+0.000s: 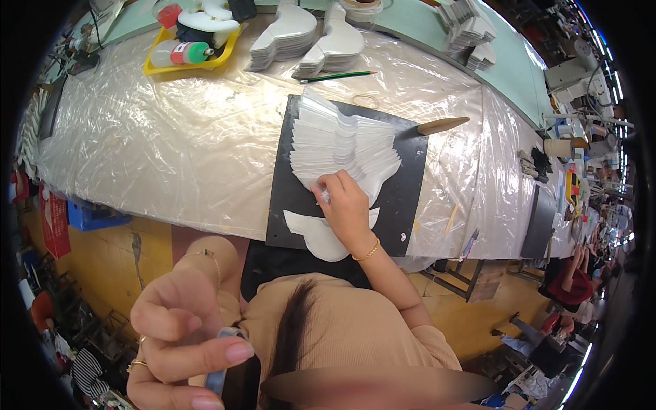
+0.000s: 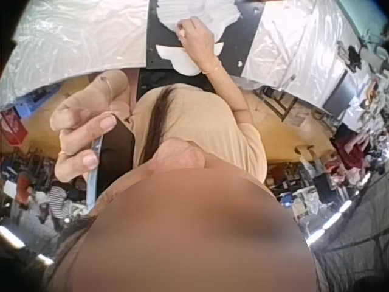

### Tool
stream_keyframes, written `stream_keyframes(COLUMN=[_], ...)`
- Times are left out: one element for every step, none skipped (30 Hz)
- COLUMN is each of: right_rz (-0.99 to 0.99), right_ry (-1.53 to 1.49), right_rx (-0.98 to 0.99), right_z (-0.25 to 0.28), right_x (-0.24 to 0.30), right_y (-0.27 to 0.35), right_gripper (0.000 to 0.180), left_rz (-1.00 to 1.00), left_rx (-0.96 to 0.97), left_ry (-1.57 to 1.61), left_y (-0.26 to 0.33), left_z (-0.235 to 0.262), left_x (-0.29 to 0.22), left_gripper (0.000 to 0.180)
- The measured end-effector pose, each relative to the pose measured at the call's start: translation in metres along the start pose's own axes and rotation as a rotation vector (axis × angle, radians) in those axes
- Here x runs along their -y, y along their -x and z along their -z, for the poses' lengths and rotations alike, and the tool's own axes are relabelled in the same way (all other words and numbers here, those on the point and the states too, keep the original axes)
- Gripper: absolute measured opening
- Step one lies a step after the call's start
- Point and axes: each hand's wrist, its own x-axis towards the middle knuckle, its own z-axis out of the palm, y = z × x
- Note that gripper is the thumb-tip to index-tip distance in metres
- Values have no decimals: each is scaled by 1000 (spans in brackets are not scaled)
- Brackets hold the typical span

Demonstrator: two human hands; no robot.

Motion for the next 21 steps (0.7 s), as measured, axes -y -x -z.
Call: stream_keyframes(right_rz=[2, 3, 4, 10, 15, 18, 24, 28, 31, 37, 40, 43, 47, 51, 53, 48, 47, 44, 51, 56, 55], right_ry=[19, 36, 49, 75, 98, 117, 146, 170, 194, 220, 244, 269, 281, 293, 305, 310, 314, 314, 324, 329, 334], right_rx=[14, 24, 31, 29, 25, 24, 12, 2, -7, -19, -30, -43, -54, -64, -72, -70, -69, -64, -67, -66, -61], right_z=[-1, -1, -2, -3, -4, -5, -7, -9, -11, -13, -15, -17, -19, -20, -21, -22, -22, -23, -23, -23, -23], right_x=[-1, -1, -2, -2, -2, -2, -2, -2, -2, -2, -1, -2, -2, -2, -2, -2, -3, -3, -3, -4, -3], right_y=[0, 0, 0, -1, -1, -1, -1, -1, -1, -1, -1, -1, -2, -1, -1, -1, -1, -1, -1, -2, -2], right_gripper=[17, 17, 17, 18, 19, 20, 21, 22, 23, 23, 24, 24, 24, 25, 25, 25, 25, 25, 25, 25, 25], left_rz=[3, 8, 9, 10, 8, 12, 17, 28, 29, 30, 22, 14, 6, 0, -3, -5, -9, -8, -6, 1, 9], left_rx=[-2, -1, -3, -5, -10, -9, -8, -1, -2, -3, -12, -20, -28, -35, -40, -44, -48, -48, -49, -46, -39], left_ry=[0, 7, 11, 16, 19, 20, 20, 19, 20, 21, 25, 24, 24, 18, 18, 19, 24, 33, 43, 56, 61], left_y=[0, 0, 0, -1, 0, -1, 0, 0, 0, 0, 1, 2, 2, 3, 3, 4, 5, 5, 5, 5, 5], left_z=[0, 0, 0, 0, 1, 1, 1, 1, 1, 1, 1, 1, 1, 0, 0, -1, -1, -1, -1, -1, 0], left_x=[1, 1, 1, 2, 2, 2, 2, 1, 1, 1, 1, 2, 2, 2, 3, 2, 3, 3, 3, 3, 3], left_gripper=[20, 20, 20, 20, 20, 20, 20, 20, 20, 20, 21, 21, 21, 21, 21, 21, 20, 20, 20, 19, 19])
